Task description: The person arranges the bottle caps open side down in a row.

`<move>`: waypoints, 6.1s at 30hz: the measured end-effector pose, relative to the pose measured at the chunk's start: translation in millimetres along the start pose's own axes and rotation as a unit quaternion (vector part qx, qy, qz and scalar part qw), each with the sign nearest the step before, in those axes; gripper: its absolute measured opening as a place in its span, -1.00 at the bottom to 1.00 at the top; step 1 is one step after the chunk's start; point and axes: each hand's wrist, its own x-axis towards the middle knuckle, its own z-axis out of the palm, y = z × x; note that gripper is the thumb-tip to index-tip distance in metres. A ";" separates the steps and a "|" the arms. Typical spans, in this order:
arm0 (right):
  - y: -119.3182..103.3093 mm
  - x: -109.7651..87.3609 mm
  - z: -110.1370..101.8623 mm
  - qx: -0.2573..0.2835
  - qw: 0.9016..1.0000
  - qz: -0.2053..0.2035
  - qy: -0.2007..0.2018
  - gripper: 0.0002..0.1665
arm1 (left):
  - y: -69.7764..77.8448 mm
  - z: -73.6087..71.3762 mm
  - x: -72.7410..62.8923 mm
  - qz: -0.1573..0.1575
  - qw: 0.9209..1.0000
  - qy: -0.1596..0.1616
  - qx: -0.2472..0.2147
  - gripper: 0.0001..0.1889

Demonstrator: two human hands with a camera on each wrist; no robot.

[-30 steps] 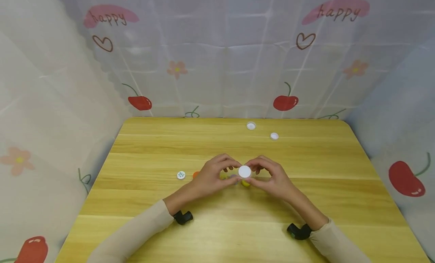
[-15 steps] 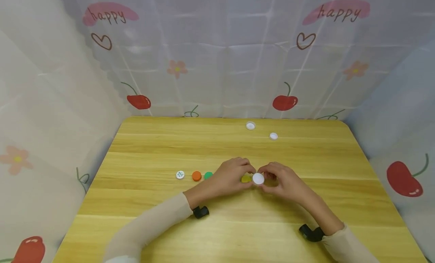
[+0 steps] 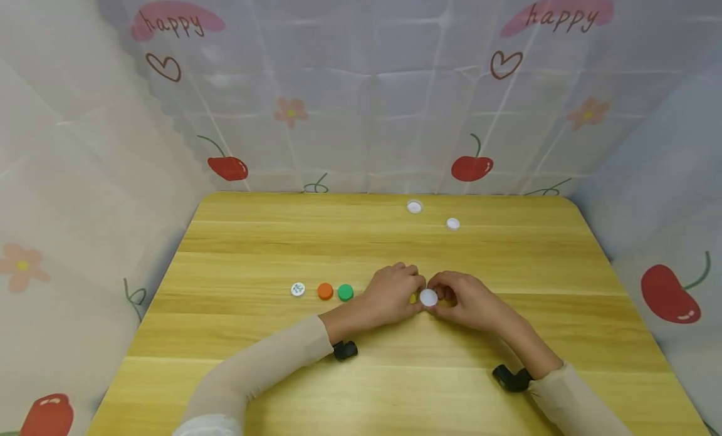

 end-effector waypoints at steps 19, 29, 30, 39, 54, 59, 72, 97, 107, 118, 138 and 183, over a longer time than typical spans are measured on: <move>21.8 1.8 -23.2 0.027 0.997 0.069 0.009 -0.48 | -6.8 -20.6 18.5 -0.023 0.995 -0.067 -0.066 -0.39; 66.4 31.6 -41.7 0.068 0.983 0.151 0.077 -0.35 | -25.0 -20.2 101.3 -0.102 0.980 -0.025 -0.168 -0.47; 69.8 34.7 -41.8 0.074 0.981 0.158 0.087 -0.34 | -26.8 -18.7 110.3 -0.111 0.980 -0.022 -0.165 -0.48; 88.0 59.0 -54.4 0.074 0.976 0.169 0.113 -0.12 | -34.2 -20.9 157.0 -0.123 0.986 -0.016 -0.107 -0.45; 99.6 72.7 -50.3 0.025 0.974 0.161 0.159 -0.58 | -29.4 -11.3 169.6 -0.111 0.991 0.002 -0.073 -0.70; 97.5 74.6 -49.3 0.027 0.975 0.157 0.153 -0.57 | -29.4 -12.4 168.5 -0.123 0.989 0.007 -0.083 -0.74; 62.4 56.2 -49.4 0.004 0.988 0.079 0.132 -0.66 | -54.9 -22.1 123.6 0.000 0.986 0.059 -0.155 -0.74; -37.5 28.6 -7.1 0.121 0.969 -0.138 0.165 -0.57 | -49.7 -25.4 -35.5 0.105 0.929 0.239 -0.263 -0.74; -33.8 26.1 -1.5 0.127 0.964 -0.151 0.179 -0.54 | -49.4 -25.2 -39.0 0.078 0.916 0.194 -0.342 -0.78; -33.6 23.8 2.9 0.153 0.955 -0.179 0.182 -0.51 | -47.2 -24.0 -40.5 -0.079 0.773 0.029 -0.629 -0.79; -36.8 24.5 11.7 0.149 0.957 -0.170 0.183 -0.49 | -51.4 -13.4 -42.4 -0.041 0.770 0.045 -0.635 -0.80; -36.5 19.9 9.7 0.290 0.948 -0.074 0.109 -0.74 | -40.8 -34.0 -57.6 0.097 0.927 0.229 -0.280 -0.77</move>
